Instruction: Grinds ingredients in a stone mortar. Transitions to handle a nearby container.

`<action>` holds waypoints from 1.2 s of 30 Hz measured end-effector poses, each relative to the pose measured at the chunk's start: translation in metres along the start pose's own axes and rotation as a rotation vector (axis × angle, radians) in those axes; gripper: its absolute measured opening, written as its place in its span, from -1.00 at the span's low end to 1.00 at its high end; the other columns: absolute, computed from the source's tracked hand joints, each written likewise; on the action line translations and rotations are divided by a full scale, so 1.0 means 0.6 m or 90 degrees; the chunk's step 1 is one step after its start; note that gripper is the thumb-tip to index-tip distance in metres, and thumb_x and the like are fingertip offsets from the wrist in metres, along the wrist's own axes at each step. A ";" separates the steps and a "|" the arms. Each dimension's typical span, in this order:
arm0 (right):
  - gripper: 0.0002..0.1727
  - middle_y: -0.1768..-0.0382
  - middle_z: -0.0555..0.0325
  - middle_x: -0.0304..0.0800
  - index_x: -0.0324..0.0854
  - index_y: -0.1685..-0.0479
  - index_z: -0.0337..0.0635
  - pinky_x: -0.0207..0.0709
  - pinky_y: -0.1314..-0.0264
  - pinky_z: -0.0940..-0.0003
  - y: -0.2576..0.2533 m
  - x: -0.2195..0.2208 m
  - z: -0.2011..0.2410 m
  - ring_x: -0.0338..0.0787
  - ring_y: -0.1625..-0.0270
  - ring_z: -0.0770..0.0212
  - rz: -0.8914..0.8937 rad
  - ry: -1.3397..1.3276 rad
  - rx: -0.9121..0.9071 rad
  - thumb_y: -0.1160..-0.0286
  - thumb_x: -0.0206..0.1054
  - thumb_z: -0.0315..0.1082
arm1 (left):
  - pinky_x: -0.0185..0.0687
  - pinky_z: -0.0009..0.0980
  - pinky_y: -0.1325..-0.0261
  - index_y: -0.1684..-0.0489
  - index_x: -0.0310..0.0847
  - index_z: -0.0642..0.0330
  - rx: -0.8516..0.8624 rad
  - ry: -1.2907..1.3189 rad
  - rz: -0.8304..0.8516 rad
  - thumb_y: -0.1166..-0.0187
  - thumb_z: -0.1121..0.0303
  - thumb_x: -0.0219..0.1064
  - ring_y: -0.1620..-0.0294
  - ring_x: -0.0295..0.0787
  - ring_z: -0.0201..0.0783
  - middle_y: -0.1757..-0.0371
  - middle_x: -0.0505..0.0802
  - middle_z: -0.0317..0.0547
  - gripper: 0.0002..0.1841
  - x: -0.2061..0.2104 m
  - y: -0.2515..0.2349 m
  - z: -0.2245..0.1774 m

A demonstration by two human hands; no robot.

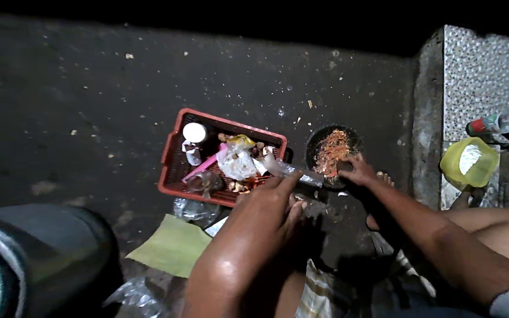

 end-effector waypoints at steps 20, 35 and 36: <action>-0.32 -0.68 -0.18 0.35 0.54 -0.61 0.06 0.52 -0.44 -0.32 -0.106 0.093 -0.114 0.56 -0.52 -0.27 0.038 -0.305 0.360 -0.45 0.55 -0.01 | 0.61 0.28 -0.21 -0.71 0.40 0.01 -0.024 0.012 0.048 -0.76 0.01 0.11 -0.19 0.79 0.16 -0.34 0.75 0.12 -0.43 -0.010 -0.007 -0.004; -0.31 -0.74 -0.15 0.30 0.57 -0.56 0.20 0.58 -0.35 -0.35 -0.129 0.104 -0.014 0.66 -0.46 -0.28 0.317 -0.030 0.179 -0.38 0.50 0.15 | 0.63 0.21 -0.24 -0.71 0.40 0.06 -0.010 0.022 0.031 -0.74 0.03 0.08 -0.25 0.79 0.11 -0.36 0.77 0.09 -0.42 -0.018 -0.012 0.005; -0.33 -0.74 -0.13 0.30 0.55 -0.58 0.19 0.62 -0.30 -0.29 -0.105 0.109 -0.017 0.70 -0.41 -0.25 0.309 -0.005 0.152 -0.46 0.41 0.16 | 0.65 0.19 -0.23 -0.70 0.41 0.06 -0.012 0.019 0.020 -0.74 0.03 0.07 -0.24 0.80 0.10 -0.34 0.78 0.09 -0.42 -0.019 -0.010 0.009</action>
Point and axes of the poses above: each hand's wrist, its own y-axis away from the middle knuckle, its own x-axis out of the palm, z = x × y, the point moved 3 cm from there along -y, towards the middle knuckle
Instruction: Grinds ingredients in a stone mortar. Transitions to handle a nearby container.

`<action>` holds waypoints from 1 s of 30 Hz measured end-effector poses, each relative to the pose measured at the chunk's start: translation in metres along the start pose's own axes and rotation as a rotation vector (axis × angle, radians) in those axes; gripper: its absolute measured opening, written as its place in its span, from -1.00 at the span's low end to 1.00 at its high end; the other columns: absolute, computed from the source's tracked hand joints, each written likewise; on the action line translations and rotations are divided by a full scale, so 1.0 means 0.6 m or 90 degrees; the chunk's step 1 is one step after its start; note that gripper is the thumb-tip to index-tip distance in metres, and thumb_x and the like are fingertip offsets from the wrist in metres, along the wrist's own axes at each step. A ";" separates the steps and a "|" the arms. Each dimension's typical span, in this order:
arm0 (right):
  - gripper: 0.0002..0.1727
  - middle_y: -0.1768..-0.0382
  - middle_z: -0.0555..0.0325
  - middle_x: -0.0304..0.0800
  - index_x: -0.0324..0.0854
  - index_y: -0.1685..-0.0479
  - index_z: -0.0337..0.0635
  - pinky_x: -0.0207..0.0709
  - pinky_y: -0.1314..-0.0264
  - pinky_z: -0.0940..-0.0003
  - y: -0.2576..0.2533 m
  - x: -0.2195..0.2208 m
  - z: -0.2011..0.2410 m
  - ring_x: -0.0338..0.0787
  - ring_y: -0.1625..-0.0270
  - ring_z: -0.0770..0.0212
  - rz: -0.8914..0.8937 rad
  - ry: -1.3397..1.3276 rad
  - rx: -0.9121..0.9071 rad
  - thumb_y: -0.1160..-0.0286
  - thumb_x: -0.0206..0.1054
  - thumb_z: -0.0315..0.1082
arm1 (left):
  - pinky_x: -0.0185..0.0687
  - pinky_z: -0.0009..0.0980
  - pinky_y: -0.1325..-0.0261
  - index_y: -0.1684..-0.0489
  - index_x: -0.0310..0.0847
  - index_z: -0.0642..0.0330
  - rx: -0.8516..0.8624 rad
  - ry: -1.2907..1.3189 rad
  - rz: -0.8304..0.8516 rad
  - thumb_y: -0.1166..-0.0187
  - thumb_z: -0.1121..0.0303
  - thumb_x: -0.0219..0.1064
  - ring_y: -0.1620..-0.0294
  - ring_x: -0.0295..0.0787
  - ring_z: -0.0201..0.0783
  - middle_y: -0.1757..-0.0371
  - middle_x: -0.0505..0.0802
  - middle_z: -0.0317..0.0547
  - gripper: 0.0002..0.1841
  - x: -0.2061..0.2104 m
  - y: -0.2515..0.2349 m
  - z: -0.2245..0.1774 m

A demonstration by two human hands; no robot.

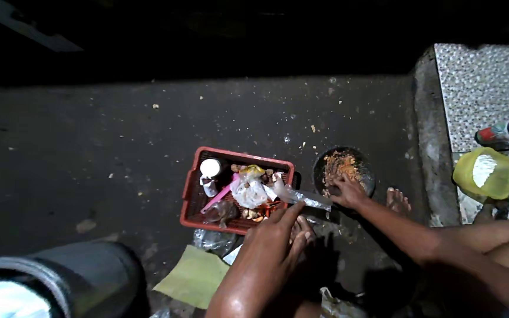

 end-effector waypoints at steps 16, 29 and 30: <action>-0.36 -0.76 -0.12 0.28 0.54 -0.60 0.16 0.63 -0.28 -0.28 0.007 -0.003 -0.033 0.74 -0.34 -0.27 -0.047 -0.009 0.027 -0.57 0.36 0.17 | 0.64 0.21 -0.21 -0.69 0.41 0.06 -0.022 -0.031 0.009 -0.75 0.06 0.11 -0.20 0.81 0.12 -0.34 0.77 0.11 -0.44 0.014 0.008 -0.014; -0.31 -0.78 -0.17 0.22 0.49 -0.65 0.15 0.64 -0.26 -0.27 0.005 -0.013 -0.027 0.75 -0.32 -0.28 -0.071 -0.049 0.095 -0.55 0.37 0.17 | 0.57 0.26 -0.26 -0.73 0.37 0.04 -0.042 -0.039 0.052 -0.76 0.09 0.14 -0.27 0.76 0.18 -0.39 0.73 0.14 -0.44 0.010 -0.008 -0.030; -0.31 -0.76 -0.20 0.23 0.50 -0.63 0.15 0.64 -0.23 -0.31 -0.012 -0.034 -0.022 0.75 -0.30 -0.31 -0.075 -0.075 0.116 -0.50 0.44 0.14 | 0.58 0.24 -0.27 -0.72 0.37 0.04 -0.040 -0.040 0.056 -0.77 0.09 0.15 -0.25 0.77 0.17 -0.39 0.74 0.13 -0.45 0.010 -0.010 -0.035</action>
Point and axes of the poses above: each hand's wrist, its own y-axis away from the middle knuckle, its own x-axis out of the palm, z = x × y, the point moved 3 cm from there along -y, towards the middle knuckle
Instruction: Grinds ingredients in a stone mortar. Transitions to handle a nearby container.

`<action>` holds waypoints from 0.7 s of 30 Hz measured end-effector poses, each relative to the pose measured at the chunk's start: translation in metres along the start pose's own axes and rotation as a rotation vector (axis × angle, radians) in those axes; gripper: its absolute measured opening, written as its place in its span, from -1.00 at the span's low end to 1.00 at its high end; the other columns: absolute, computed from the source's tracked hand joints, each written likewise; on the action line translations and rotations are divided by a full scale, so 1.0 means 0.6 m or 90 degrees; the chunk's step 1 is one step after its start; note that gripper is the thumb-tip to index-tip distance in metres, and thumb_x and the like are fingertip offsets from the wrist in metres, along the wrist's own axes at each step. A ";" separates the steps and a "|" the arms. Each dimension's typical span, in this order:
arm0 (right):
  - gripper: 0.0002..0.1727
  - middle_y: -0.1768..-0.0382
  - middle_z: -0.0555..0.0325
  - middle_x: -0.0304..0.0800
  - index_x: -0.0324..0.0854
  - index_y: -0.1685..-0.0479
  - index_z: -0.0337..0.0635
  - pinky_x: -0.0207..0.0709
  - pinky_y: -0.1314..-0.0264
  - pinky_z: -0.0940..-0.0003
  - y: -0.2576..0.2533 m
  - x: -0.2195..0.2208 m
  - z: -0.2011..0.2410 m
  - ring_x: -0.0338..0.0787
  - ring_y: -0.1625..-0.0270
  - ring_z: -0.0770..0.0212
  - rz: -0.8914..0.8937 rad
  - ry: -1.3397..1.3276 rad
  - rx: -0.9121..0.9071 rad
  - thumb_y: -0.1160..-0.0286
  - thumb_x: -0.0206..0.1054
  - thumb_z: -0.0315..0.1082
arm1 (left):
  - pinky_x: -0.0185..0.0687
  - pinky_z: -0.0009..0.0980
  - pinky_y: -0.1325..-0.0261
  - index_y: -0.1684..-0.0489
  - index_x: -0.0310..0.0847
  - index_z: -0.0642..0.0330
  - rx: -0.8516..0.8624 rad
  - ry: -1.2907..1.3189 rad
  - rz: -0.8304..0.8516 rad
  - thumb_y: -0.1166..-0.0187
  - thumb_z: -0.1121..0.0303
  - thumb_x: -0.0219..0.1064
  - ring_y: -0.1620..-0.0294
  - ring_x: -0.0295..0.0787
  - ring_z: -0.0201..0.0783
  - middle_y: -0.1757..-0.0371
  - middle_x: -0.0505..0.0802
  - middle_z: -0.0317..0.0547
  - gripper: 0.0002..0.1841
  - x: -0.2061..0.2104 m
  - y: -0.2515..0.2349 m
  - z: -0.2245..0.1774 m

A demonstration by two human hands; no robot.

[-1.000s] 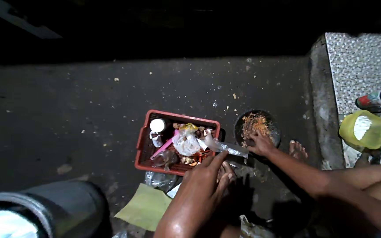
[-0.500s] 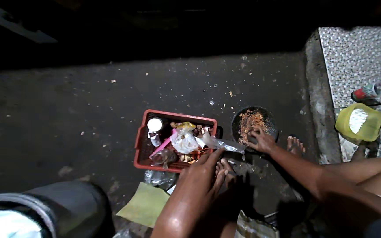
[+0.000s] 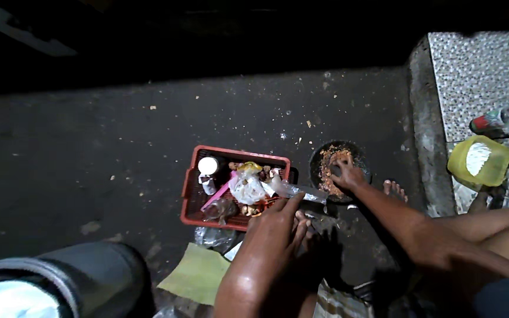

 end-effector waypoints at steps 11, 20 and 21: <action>-0.26 -0.75 -0.26 0.23 0.52 -0.60 0.12 0.54 -0.43 -0.35 0.024 0.009 -0.036 0.61 -0.50 -0.33 0.076 -0.041 0.020 -0.41 0.49 0.18 | 0.60 0.30 -0.22 -0.69 0.42 0.06 0.029 0.024 -0.051 -0.73 0.07 0.13 -0.24 0.79 0.18 -0.33 0.78 0.13 -0.44 0.006 0.009 0.017; -0.31 -0.78 -0.20 0.19 0.53 -0.58 0.15 0.68 -0.10 -0.33 -0.021 -0.003 -0.010 0.80 -0.14 -0.32 -0.036 -0.005 -0.005 -0.45 0.49 0.13 | 0.56 0.29 -0.28 -0.72 0.39 0.05 0.013 0.021 -0.029 -0.74 0.07 0.13 -0.30 0.76 0.17 -0.38 0.75 0.12 -0.43 0.010 0.021 0.020; -0.29 -0.80 -0.23 0.14 0.51 -0.59 0.13 0.65 -0.18 -0.33 -0.008 0.000 -0.011 0.77 -0.23 -0.34 -0.021 -0.025 0.015 -0.44 0.50 0.14 | 0.57 0.29 -0.27 -0.72 0.39 0.04 0.008 0.023 -0.021 -0.73 0.08 0.15 -0.28 0.76 0.17 -0.37 0.75 0.12 -0.43 0.011 0.023 0.018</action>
Point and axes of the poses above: each hand's wrist, its own y-axis away from the middle knuckle, its own x-axis out of the palm, z = x × y, the point moved 3 cm from there along -y, towards the middle knuckle
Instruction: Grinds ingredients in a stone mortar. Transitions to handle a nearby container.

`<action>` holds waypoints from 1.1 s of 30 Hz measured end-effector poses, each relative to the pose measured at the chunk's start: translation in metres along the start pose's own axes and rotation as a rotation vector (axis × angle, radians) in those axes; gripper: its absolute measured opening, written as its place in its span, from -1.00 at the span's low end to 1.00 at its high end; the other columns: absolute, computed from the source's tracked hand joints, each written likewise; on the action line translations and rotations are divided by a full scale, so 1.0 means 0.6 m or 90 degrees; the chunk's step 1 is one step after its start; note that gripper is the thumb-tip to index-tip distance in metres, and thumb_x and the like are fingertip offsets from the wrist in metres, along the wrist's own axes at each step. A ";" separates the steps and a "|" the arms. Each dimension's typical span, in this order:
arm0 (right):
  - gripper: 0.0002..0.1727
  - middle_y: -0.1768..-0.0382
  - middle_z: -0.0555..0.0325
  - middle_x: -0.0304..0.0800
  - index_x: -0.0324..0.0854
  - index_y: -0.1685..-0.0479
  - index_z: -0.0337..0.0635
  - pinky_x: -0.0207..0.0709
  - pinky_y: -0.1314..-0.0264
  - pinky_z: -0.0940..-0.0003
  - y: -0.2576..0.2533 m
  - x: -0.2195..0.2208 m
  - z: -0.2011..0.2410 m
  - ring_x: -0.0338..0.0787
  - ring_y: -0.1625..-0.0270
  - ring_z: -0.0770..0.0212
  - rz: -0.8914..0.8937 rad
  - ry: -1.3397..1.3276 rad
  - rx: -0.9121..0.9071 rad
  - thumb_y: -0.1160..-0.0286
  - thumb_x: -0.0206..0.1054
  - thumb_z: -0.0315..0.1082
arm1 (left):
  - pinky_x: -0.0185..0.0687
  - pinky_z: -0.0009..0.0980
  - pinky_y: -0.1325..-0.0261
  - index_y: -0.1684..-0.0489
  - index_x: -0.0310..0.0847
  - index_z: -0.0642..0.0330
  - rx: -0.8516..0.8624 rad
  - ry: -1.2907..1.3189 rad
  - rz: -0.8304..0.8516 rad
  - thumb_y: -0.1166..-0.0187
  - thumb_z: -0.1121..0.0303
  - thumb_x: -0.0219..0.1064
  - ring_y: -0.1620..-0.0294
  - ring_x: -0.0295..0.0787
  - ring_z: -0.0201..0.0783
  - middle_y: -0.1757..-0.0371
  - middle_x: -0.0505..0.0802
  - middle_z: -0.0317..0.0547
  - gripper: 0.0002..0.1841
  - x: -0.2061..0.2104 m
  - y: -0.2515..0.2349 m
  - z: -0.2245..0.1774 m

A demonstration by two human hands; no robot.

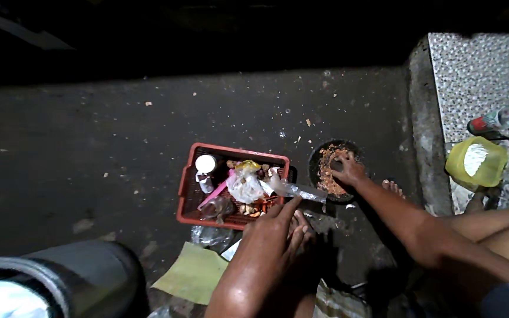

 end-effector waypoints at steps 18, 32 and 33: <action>-0.30 -0.67 -0.33 0.32 0.51 -0.55 -0.03 0.45 -0.52 -0.36 -0.031 -0.010 0.001 0.50 -0.59 -0.34 0.012 -0.255 0.007 -0.43 0.57 0.00 | 0.58 0.29 -0.24 -0.70 0.41 0.04 0.014 0.004 -0.015 -0.73 0.07 0.16 -0.26 0.77 0.18 -0.35 0.76 0.12 -0.43 -0.008 -0.011 0.000; -0.28 -0.75 -0.24 0.22 0.52 -0.58 0.10 0.63 -0.25 -0.35 -0.005 0.011 0.025 0.70 -0.36 -0.33 0.016 -0.001 -0.036 -0.40 0.51 0.14 | 0.61 0.25 -0.22 -0.71 0.40 0.06 0.015 0.000 -0.016 -0.73 0.10 0.18 -0.22 0.79 0.16 -0.35 0.76 0.11 -0.44 -0.004 0.003 0.001; -0.27 -0.76 -0.21 0.21 0.50 -0.60 0.12 0.64 -0.28 -0.31 0.013 0.029 0.019 0.71 -0.38 -0.31 0.047 0.045 -0.059 -0.42 0.47 0.16 | 0.63 0.23 -0.22 -0.70 0.41 0.06 0.024 0.000 -0.031 -0.71 0.10 0.18 -0.21 0.80 0.15 -0.33 0.77 0.10 -0.43 -0.003 0.004 0.002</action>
Point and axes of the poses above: each hand's wrist, its own y-axis away from the middle knuckle, its own x-axis out of the palm, z = x × y, the point moved 3 cm from there along -y, towards the middle knuckle
